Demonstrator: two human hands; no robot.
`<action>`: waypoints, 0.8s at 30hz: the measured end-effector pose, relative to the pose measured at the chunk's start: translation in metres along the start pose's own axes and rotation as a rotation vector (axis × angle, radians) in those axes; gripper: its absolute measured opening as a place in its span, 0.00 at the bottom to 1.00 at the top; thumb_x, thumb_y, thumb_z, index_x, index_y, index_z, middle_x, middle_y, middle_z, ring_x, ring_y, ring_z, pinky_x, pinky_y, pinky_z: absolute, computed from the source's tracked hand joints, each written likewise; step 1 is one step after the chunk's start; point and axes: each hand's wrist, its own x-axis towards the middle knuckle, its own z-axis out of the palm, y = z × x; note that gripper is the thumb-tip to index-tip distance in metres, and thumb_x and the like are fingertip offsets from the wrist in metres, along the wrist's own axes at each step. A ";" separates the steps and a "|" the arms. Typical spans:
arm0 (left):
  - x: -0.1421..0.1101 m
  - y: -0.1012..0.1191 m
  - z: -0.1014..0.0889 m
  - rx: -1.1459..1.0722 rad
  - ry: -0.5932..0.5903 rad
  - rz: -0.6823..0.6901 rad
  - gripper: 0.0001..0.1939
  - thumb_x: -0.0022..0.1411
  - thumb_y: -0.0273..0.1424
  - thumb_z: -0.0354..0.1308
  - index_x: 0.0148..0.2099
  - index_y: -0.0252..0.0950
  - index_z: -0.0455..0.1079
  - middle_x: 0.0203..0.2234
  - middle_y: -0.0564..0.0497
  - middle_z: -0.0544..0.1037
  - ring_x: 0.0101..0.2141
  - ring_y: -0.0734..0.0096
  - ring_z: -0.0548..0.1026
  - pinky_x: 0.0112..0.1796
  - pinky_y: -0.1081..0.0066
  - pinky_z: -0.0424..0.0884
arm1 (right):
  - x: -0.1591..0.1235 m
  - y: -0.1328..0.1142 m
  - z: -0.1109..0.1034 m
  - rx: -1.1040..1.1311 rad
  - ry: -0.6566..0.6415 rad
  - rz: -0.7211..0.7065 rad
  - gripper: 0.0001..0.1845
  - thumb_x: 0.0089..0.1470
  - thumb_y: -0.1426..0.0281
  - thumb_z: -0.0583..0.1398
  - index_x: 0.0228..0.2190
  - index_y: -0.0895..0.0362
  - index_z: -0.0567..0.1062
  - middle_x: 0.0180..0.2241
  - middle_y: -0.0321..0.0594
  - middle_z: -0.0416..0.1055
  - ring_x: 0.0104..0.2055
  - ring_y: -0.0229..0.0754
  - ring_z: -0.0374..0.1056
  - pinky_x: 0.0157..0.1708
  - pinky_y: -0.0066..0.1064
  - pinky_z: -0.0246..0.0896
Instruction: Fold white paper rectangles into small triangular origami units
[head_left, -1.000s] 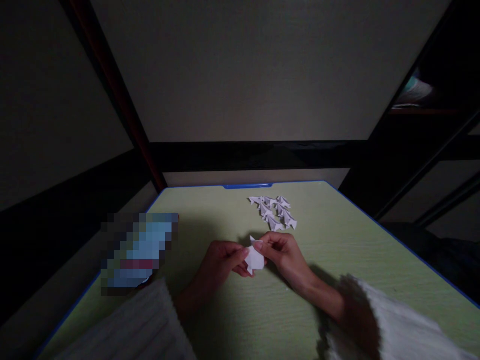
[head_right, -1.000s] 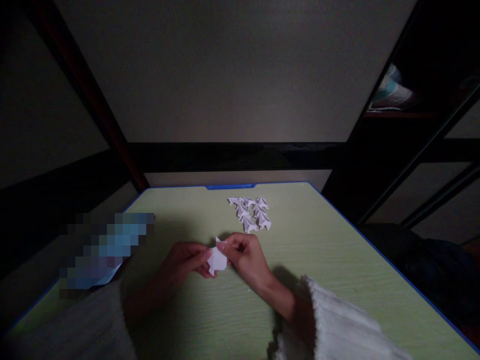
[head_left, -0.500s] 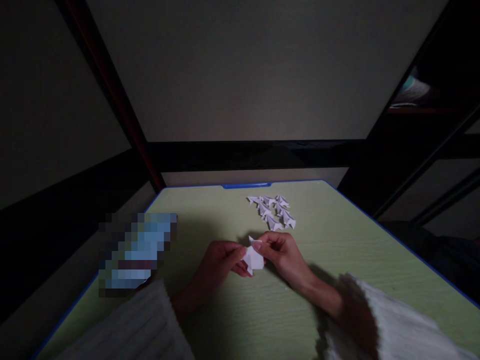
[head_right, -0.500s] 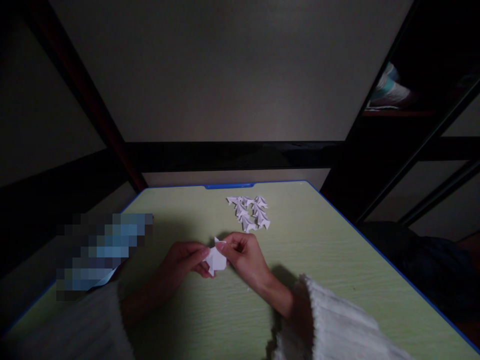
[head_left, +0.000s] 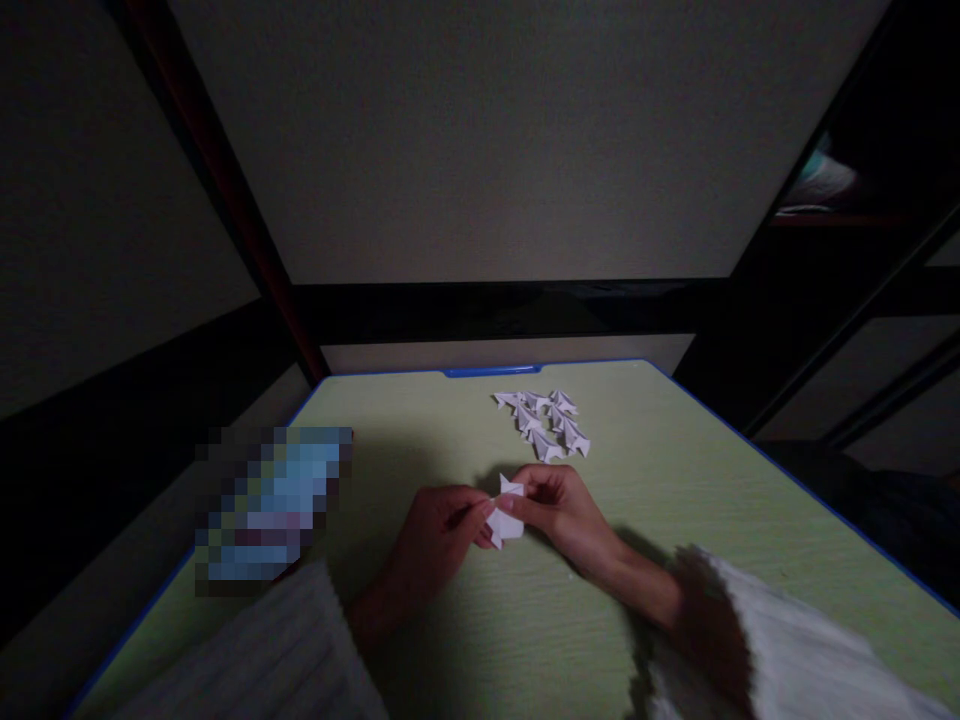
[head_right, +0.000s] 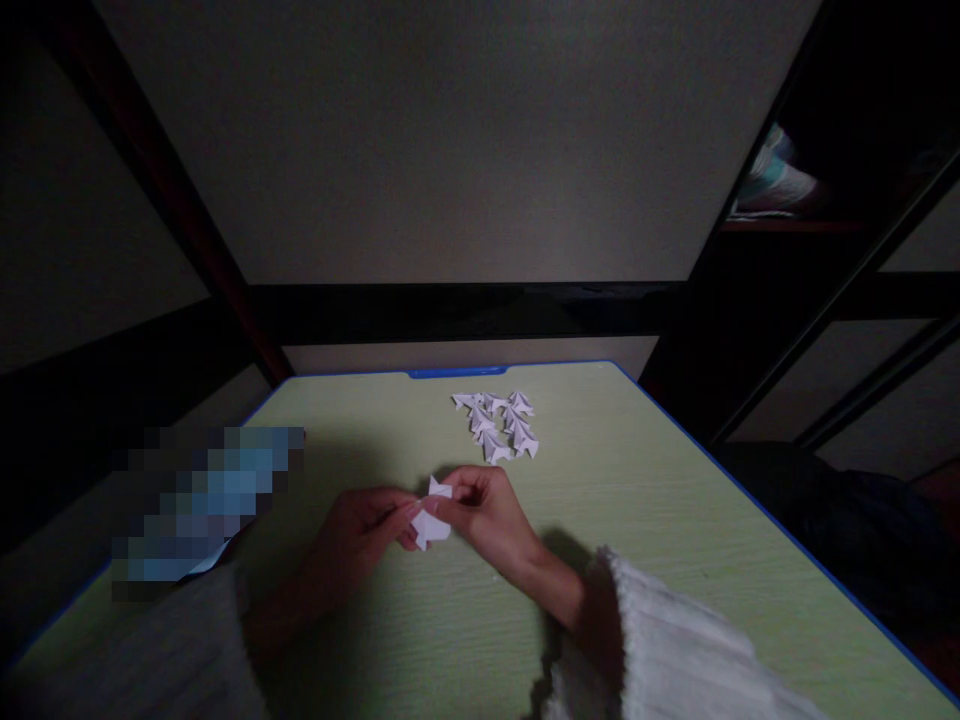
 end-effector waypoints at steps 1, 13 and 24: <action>0.000 0.001 0.000 -0.001 -0.002 0.005 0.10 0.49 0.28 0.52 0.20 0.32 0.70 0.13 0.52 0.73 0.17 0.75 0.70 0.21 0.78 0.64 | 0.000 0.000 0.000 0.016 0.004 0.002 0.13 0.29 0.68 0.66 0.13 0.61 0.67 0.12 0.29 0.62 0.15 0.28 0.54 0.16 0.22 0.46; 0.000 0.000 0.000 0.027 -0.002 0.030 0.11 0.49 0.28 0.52 0.20 0.32 0.72 0.13 0.52 0.73 0.17 0.75 0.70 0.21 0.78 0.64 | -0.001 0.005 -0.003 0.065 0.025 0.008 0.11 0.36 0.68 0.63 0.13 0.62 0.70 0.12 0.32 0.63 0.16 0.29 0.54 0.18 0.25 0.43; 0.001 -0.002 -0.004 -0.129 0.013 -0.074 0.10 0.49 0.30 0.53 0.20 0.30 0.69 0.13 0.52 0.72 0.17 0.75 0.71 0.21 0.77 0.66 | 0.002 0.004 -0.005 0.172 -0.029 -0.040 0.15 0.41 0.63 0.59 0.15 0.61 0.68 0.15 0.33 0.63 0.19 0.31 0.57 0.21 0.25 0.49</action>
